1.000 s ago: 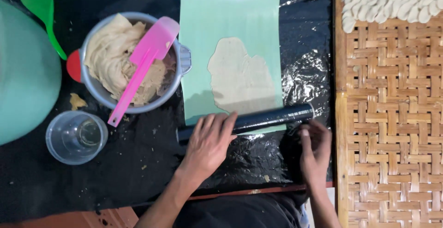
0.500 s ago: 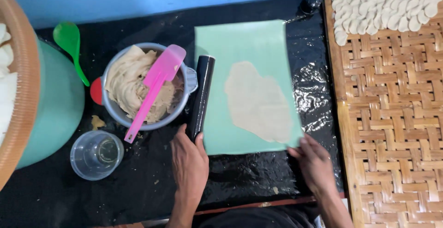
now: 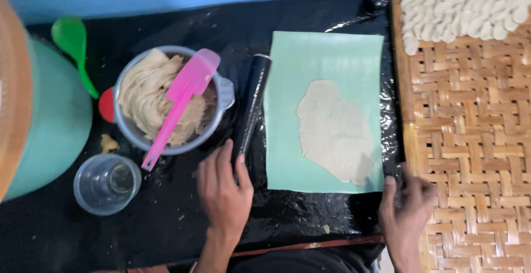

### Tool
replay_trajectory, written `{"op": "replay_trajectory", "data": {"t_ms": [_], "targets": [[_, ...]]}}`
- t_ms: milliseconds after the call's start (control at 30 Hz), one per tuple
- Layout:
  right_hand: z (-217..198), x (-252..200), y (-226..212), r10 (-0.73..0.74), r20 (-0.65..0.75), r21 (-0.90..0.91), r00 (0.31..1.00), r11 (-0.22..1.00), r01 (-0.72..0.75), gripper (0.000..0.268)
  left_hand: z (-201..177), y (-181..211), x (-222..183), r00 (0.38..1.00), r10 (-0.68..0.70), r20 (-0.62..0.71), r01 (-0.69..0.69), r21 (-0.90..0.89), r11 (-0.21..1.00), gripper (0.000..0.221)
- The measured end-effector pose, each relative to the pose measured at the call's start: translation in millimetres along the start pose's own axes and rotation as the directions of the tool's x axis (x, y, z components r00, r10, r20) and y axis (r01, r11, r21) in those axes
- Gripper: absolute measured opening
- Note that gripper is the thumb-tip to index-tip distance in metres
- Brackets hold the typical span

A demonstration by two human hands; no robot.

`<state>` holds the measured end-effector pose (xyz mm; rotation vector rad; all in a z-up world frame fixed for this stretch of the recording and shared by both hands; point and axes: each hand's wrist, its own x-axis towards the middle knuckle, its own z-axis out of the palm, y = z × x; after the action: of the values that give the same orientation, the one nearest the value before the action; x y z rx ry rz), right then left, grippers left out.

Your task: Rolling out pieces of dough into thin wrappers using a pipe on a flat surface.

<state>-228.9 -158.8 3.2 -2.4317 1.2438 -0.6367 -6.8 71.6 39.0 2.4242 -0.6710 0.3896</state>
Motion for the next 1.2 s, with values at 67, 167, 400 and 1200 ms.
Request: {"op": "replay_trajectory", "data": {"t_ms": [67,167,400,1200], "targets": [[0,7,-24,-0.072,-0.001,0.118,0.997,0.990,0.072,0.038,-20,-8,12,0.998,0.002,-0.066,-0.002,-0.002,1.000,0.033],[6,13,-70,-0.216,0.030,0.294,0.976,0.935,0.198,0.030,-43,-23,37,0.991,-0.026,-0.129,0.036,0.079,0.996,0.035],[36,28,-173,-0.494,0.185,0.542,0.850,0.772,0.331,0.026,-34,-63,80,0.995,-0.094,-0.019,0.095,0.317,0.944,0.026],[157,73,-276,-0.530,0.281,0.352,0.800,0.832,0.428,0.059,-89,-57,134,0.882,-0.379,0.279,0.119,0.647,0.753,0.020]]}}
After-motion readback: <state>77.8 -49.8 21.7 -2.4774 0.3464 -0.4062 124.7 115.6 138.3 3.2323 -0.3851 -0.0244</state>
